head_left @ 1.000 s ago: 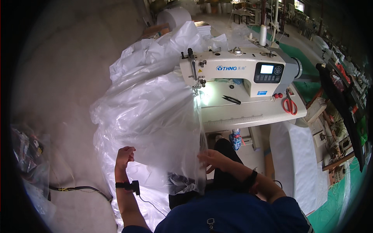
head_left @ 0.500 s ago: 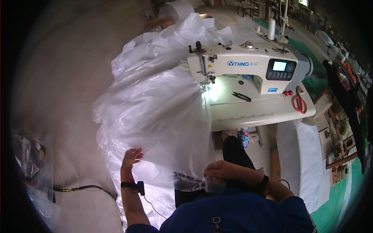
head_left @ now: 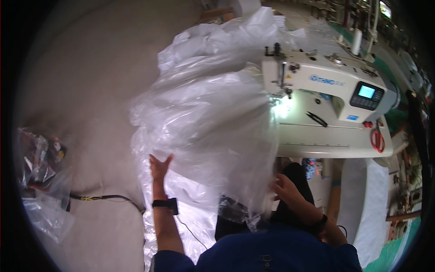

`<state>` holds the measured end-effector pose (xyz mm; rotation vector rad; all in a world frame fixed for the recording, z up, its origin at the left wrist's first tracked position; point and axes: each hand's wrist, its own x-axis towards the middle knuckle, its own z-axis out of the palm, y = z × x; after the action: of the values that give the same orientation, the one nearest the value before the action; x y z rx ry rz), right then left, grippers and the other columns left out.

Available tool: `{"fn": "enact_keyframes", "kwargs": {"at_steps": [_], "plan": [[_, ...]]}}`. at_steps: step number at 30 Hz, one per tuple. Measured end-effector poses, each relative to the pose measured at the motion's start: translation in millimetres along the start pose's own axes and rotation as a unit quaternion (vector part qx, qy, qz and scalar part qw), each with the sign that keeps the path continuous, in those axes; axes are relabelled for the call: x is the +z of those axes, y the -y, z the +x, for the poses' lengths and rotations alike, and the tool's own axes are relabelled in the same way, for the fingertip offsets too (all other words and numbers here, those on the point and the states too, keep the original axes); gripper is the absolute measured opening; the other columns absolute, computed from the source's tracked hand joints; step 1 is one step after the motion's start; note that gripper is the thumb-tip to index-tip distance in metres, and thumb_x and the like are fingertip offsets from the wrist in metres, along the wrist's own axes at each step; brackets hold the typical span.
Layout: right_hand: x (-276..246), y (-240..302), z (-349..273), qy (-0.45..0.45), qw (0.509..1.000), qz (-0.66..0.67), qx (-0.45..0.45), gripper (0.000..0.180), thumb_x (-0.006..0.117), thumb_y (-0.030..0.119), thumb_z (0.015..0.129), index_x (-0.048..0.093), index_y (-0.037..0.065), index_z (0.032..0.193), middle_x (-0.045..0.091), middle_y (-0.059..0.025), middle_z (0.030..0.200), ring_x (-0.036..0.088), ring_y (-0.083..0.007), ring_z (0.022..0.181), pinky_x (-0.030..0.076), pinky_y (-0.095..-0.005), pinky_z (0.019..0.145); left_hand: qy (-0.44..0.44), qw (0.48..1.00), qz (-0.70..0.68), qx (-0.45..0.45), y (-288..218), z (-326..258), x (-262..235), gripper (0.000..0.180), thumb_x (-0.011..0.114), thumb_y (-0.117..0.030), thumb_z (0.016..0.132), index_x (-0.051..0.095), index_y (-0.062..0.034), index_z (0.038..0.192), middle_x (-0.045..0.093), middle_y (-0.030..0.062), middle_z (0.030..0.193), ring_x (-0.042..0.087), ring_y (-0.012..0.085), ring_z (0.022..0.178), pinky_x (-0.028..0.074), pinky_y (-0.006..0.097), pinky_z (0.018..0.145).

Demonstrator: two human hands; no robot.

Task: The recorder is using an industrial sewing machine to stitch together large pieces of white synthetic fabric.

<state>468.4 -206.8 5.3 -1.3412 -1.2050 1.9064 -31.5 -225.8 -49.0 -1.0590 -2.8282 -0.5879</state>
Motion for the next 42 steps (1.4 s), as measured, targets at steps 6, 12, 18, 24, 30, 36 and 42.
{"fn": "enact_keyframes", "kwargs": {"at_steps": [6, 12, 18, 24, 30, 36, 42], "plan": [[12, -23, 27, 0.175, 0.984, -0.005, -0.035, 0.048, 0.057, 0.017, 0.085, 0.040, -0.003, 0.126, 0.058, -0.0135, 0.106, 0.059, -0.0194, 0.090, 0.050, -0.0318, 0.077, 0.178, 0.819, -0.537, -0.094, 7, -43, 2, 0.022, 0.060, -0.024, 0.084, 0.061, -0.0029, 0.085, 0.056, 0.0006, 0.065, 0.050, 0.0095, 0.047, 0.046, 0.025, 0.046], [2, -34, 23, 0.120, 0.987, 0.067, 0.079, 0.030, 0.047, 0.011, 0.087, 0.054, -0.004, 0.112, 0.060, -0.0107, 0.103, 0.062, -0.0199, 0.087, 0.051, -0.0316, 0.080, -0.002, 0.793, -0.609, 0.014, 29, 67, -73, 0.024, 0.044, -0.021, 0.091, 0.055, -0.0050, 0.075, 0.055, 0.0052, 0.070, 0.055, 0.0147, 0.065, 0.048, 0.028, 0.064], [-5, -25, 8, 0.204, 0.978, 0.041, 0.016, 0.041, 0.053, 0.022, 0.088, 0.049, -0.005, 0.119, 0.060, -0.0128, 0.104, 0.062, -0.0200, 0.086, 0.049, -0.0304, 0.082, -0.193, 0.802, -0.566, 0.015, 3, 151, -107, 0.028, 0.051, -0.023, 0.089, 0.054, 0.0017, 0.101, 0.062, 0.0144, 0.084, 0.061, 0.0248, 0.086, 0.049, 0.037, 0.081], [4, 2, 23, -0.044, 0.995, -0.045, -0.074, 0.064, 0.060, 0.025, 0.084, 0.028, -0.006, 0.130, 0.062, -0.0168, 0.094, 0.063, -0.0226, 0.081, 0.050, -0.0324, 0.074, -0.193, 0.976, 0.061, 0.082, -195, -14, -153, 0.029, 0.053, -0.024, 0.086, 0.060, -0.0072, 0.108, 0.062, 0.0181, 0.099, 0.063, 0.0302, 0.087, 0.050, 0.039, 0.069], [31, 0, 40, -0.179, 0.919, -0.301, -0.180, 0.048, 0.051, 0.007, 0.081, 0.033, -0.005, 0.124, 0.059, -0.0249, 0.091, 0.062, -0.0350, 0.079, 0.049, -0.0404, 0.070, 0.129, 0.859, -0.089, 0.487, -265, -207, -65, 0.029, 0.064, -0.021, 0.070, 0.057, -0.0025, 0.091, 0.057, 0.0150, 0.093, 0.054, 0.0303, 0.092, 0.043, 0.042, 0.081], [26, -19, 43, -0.162, 0.933, -0.119, -0.297, 0.035, 0.044, 0.002, 0.082, 0.044, -0.001, 0.117, 0.059, -0.0225, 0.089, 0.062, -0.0298, 0.082, 0.047, -0.0353, 0.073, 0.087, 0.879, -0.079, 0.463, -255, -222, -19, 0.018, 0.062, -0.018, 0.070, 0.055, -0.0028, 0.076, 0.057, 0.0121, 0.076, 0.058, 0.0291, 0.075, 0.047, 0.039, 0.068], [27, -23, 41, -0.135, 0.960, 0.045, -0.240, 0.031, 0.044, 0.004, 0.084, 0.046, -0.003, 0.114, 0.060, -0.0180, 0.088, 0.061, -0.0212, 0.081, 0.047, -0.0329, 0.073, 0.319, 0.844, -0.257, 0.347, -270, -231, -63, 0.014, 0.059, -0.016, 0.074, 0.056, -0.0039, 0.079, 0.056, 0.0122, 0.072, 0.058, 0.0280, 0.072, 0.047, 0.039, 0.064]]}}
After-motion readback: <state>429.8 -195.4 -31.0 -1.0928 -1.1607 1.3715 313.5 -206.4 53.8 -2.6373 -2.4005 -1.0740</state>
